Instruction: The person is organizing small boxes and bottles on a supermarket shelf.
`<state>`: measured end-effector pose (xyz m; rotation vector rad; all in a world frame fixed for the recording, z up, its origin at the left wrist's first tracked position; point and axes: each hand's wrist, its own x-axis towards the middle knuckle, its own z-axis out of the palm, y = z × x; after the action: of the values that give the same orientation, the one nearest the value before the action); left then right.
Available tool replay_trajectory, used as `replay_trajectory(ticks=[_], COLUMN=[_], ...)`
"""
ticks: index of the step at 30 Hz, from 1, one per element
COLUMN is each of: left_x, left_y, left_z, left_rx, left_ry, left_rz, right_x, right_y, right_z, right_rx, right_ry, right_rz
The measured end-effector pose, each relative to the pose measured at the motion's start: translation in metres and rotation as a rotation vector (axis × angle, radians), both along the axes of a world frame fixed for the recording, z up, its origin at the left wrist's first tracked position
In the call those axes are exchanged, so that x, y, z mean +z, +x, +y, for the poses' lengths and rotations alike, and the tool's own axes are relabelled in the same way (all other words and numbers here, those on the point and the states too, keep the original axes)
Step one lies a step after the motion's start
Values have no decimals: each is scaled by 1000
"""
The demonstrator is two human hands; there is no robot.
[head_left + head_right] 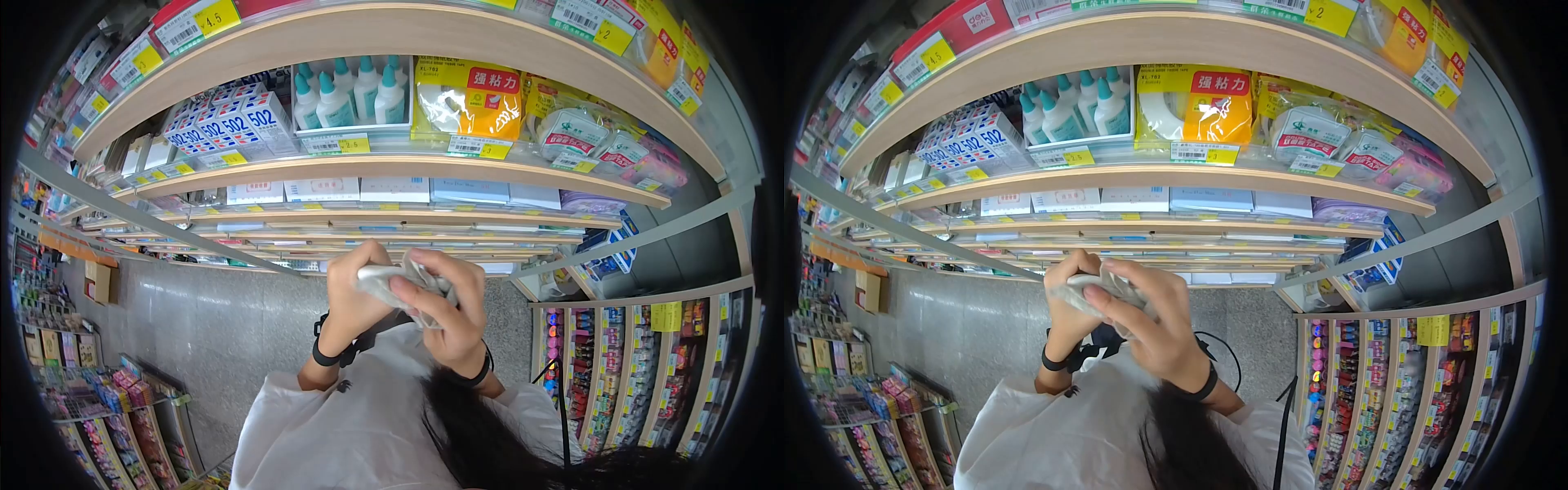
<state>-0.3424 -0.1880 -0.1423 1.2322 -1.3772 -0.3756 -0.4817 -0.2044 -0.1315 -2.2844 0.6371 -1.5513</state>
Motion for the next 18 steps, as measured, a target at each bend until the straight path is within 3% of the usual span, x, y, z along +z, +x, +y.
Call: replay_trajectory(ticks=[5,11,15,18], left_x=[0,-4,-5,-10], left_y=[-4,4,3,8], left_z=[1,4,1,4], left_rx=[-17,-92,-19,-99], left_ry=[99,101,132,100], left_rz=[18,55,19,28], right_x=[5,7,4,1], right_y=[-5,-10,-1,1], right_z=[-5,-6,-7,-6], right_rx=[-78,61,4,161], right_ry=[78,130,117,141], right_rz=[31,-19,-4,-29])
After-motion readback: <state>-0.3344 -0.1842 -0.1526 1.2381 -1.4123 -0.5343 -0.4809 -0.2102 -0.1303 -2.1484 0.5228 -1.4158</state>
